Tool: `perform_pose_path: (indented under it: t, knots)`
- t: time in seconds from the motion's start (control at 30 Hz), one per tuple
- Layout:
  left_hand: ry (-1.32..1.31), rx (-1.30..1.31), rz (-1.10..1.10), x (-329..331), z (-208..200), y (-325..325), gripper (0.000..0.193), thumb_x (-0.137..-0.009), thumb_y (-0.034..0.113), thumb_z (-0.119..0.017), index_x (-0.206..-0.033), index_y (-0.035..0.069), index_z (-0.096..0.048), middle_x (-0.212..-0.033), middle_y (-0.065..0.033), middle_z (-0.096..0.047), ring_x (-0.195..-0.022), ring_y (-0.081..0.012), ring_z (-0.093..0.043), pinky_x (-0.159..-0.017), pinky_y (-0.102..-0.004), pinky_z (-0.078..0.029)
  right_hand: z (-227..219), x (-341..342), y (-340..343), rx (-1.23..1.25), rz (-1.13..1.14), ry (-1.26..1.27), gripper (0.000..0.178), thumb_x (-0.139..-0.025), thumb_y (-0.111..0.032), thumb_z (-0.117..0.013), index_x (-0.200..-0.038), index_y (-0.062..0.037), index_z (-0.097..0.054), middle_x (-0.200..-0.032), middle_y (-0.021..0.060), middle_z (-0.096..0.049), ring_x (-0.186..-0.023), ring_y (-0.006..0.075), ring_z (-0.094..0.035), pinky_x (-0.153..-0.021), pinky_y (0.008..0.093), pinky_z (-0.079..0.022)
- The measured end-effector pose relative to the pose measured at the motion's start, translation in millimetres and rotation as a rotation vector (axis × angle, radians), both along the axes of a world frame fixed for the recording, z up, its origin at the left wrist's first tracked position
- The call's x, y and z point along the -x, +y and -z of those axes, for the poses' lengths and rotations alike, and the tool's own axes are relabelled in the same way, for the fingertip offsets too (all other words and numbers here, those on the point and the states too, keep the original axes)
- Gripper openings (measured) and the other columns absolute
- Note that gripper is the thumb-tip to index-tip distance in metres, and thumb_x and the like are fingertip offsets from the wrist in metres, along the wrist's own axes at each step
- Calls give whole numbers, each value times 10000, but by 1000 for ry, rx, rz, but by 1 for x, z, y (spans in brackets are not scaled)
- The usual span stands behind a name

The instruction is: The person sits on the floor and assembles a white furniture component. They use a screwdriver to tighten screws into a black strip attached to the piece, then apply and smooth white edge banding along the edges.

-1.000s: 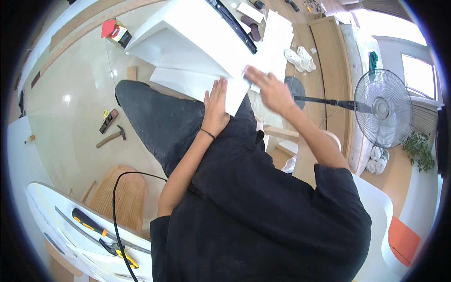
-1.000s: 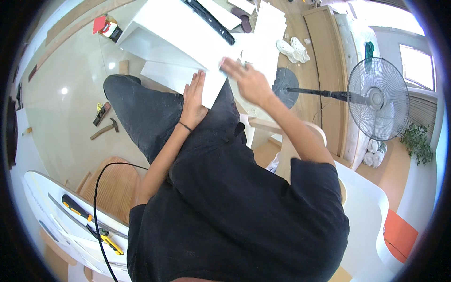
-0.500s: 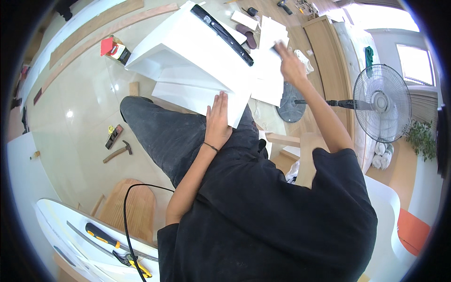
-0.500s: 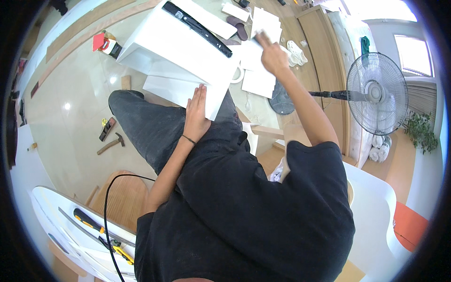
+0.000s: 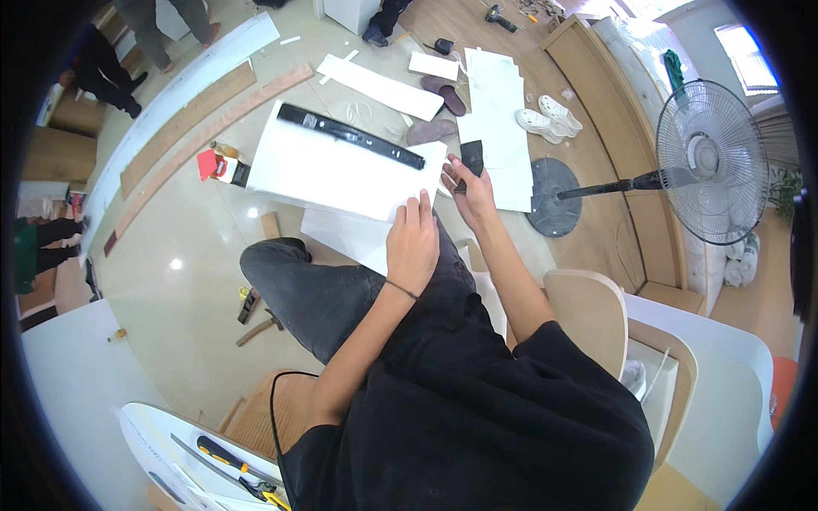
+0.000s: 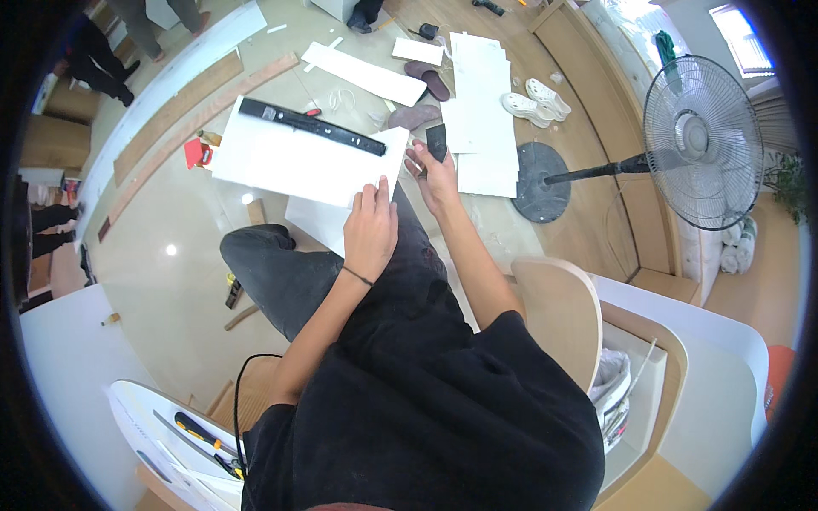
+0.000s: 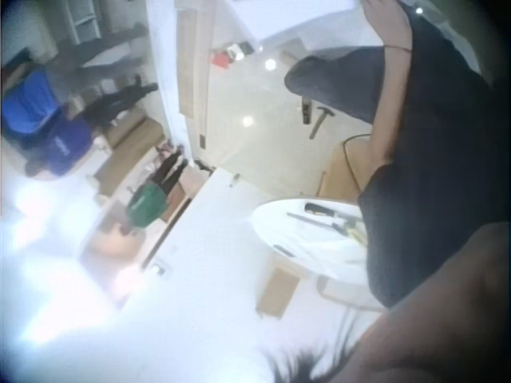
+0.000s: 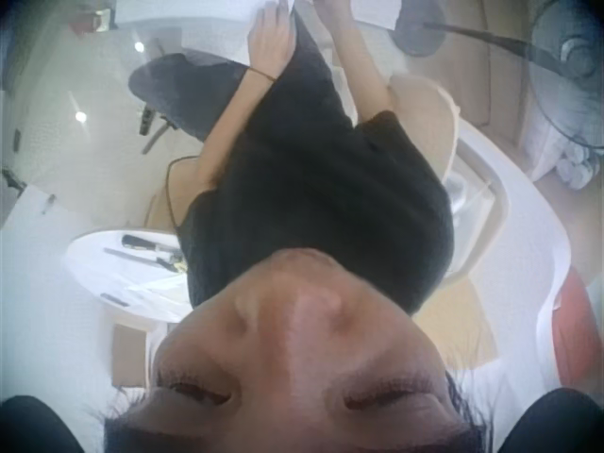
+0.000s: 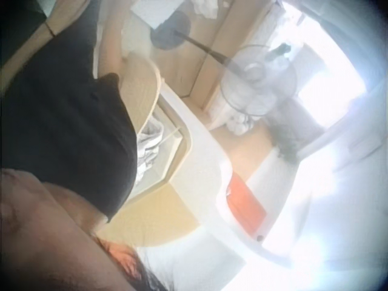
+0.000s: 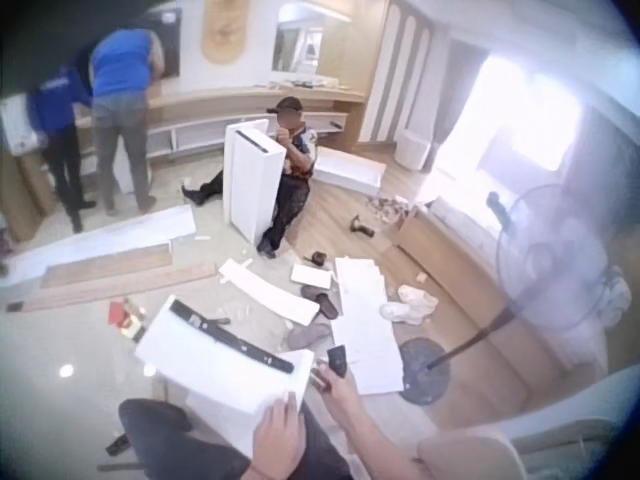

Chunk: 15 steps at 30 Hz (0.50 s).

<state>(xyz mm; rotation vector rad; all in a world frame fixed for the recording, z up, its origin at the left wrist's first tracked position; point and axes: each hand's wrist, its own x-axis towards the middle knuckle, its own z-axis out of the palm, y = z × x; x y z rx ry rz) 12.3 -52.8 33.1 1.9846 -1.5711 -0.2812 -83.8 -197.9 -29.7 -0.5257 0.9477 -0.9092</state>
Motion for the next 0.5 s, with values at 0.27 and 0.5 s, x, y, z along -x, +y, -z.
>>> perform_pose_path:
  t: [0.27, 0.5]
  knots:
    - [78, 162, -165, -5, 16, -74, 366, -893, 80, -719, -1223, -64, -654, -1023, -159, -571, -954, -337, -586, -842, -430, -492, -1, -8, -10, 27, -106, -57, 357, -933, -4, -698, -1267, -36, -573, -1177, 67, -655, -1066, 173, -636, -885, 333, -530]
    - [62, 147, -194, 4, 13, -56, 371, -870, 54, -740, -1210, -64, -650, -1021, -170, -554, -962, -343, -573, -843, -436, -486, -1, -12, -19, 91, -161, -23, 430, -1003, -147, -635, -1399, -76, -483, -1302, 76, -629, -1052, 156, -633, -911, 356, -529]
